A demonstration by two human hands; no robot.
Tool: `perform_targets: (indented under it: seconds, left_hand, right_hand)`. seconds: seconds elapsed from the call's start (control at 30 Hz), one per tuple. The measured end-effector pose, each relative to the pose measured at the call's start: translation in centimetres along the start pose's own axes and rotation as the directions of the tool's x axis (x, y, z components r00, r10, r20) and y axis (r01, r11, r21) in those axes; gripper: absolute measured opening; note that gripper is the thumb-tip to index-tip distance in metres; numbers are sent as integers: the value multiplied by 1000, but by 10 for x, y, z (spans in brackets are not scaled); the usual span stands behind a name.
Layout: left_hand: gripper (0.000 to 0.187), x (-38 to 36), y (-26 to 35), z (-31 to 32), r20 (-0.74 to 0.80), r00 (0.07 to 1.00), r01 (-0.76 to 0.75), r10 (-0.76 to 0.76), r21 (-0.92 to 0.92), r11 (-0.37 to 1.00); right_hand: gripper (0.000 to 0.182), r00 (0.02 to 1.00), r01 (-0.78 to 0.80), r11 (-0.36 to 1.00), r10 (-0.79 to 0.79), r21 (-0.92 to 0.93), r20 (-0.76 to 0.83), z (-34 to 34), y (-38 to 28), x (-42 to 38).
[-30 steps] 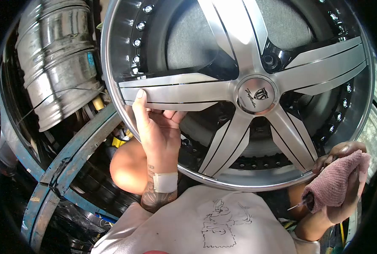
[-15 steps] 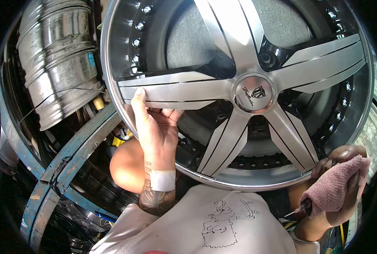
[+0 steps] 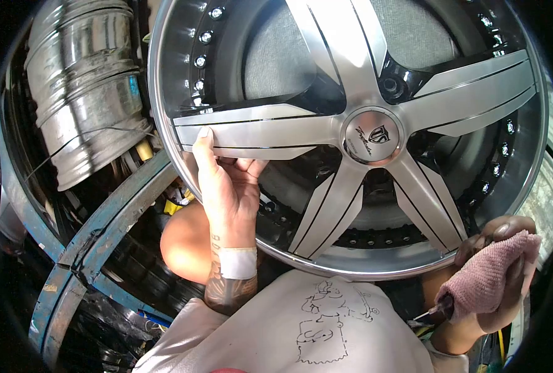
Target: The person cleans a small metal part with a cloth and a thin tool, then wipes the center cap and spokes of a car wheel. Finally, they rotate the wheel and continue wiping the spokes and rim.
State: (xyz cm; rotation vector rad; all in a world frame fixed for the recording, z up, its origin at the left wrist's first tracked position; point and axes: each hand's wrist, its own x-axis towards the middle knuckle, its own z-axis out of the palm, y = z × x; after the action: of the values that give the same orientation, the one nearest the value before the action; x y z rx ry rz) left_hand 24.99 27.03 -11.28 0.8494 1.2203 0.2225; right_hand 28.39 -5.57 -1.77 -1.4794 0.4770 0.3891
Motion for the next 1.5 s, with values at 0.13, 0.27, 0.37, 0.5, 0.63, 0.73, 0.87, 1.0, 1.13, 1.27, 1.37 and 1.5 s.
perform_targets:
  seconds: [0.13, 0.27, 0.37, 0.5, 0.63, 0.73, 0.87, 1.0, 1.13, 1.27, 1.37, 1.5]
  left_hand:
    - [35, 0, 0, 1, -15, 1000, 11, -11, 5, 1000]
    - [34, 1, -1, -2, -14, 1000, -7, 7, 6, 1000]
    - [34, -1, 0, 0, -23, 1000, -9, 9, 10, 1000]
    - [34, 0, -1, 1, -17, 1000, -8, 8, 7, 1000]
    - [35, 2, -4, -2, -18, 1000, -20, 20, 13, 1000]
    - [35, -1, -2, 3, -26, 999, -22, 22, 1, 1000]
    - [35, -3, 1, 5, -27, 1000, -7, 6, -20, 1000]
    - [35, -1, 0, 4, -7, 1000, -12, 11, -28, 1000]
    - [34, -1, -2, 3, -32, 999, -16, 15, -24, 1000]
    - [35, 0, -2, -1, -7, 1000, 2, -2, -9, 1000]
    - [37, 2, -3, -2, -5, 1000, 5, -5, -2, 1000]
    - [37, 3, -4, -8, -3, 1000, -3, 3, 34, 999]
  right_hand:
    - [37, 998, 12, 999, -15, -48, -55, 10, -2, 0]
    - [36, 999, 20, 999, -23, -47, -47, 8, 2, -1]
    - [36, 998, -12, 999, 9, -43, -57, 6, -1, -1]
    - [36, 998, 16, 1000, -17, -25, -53, 9, -1, -1]
    - [37, 1000, 19, 1000, -19, -13, -23, 3, 1, -1]
    - [37, 996, 31, 998, -35, -51, -85, 9, 2, -1]
    - [37, 991, 6, 999, -12, -47, -134, 12, -2, 0]
    - [37, 995, -23, 999, 19, -39, -103, 6, -2, 1]
    - [38, 999, -7, 998, 3, -64, -51, 6, -3, 2]
    - [38, 1000, 15, 999, -16, -45, -5, 2, -1, 2]
    - [36, 1000, -6, 999, 6, -35, -3, -1, 1, 0]
    - [36, 998, 27, 999, -29, -32, -50, 8, 1, 0]
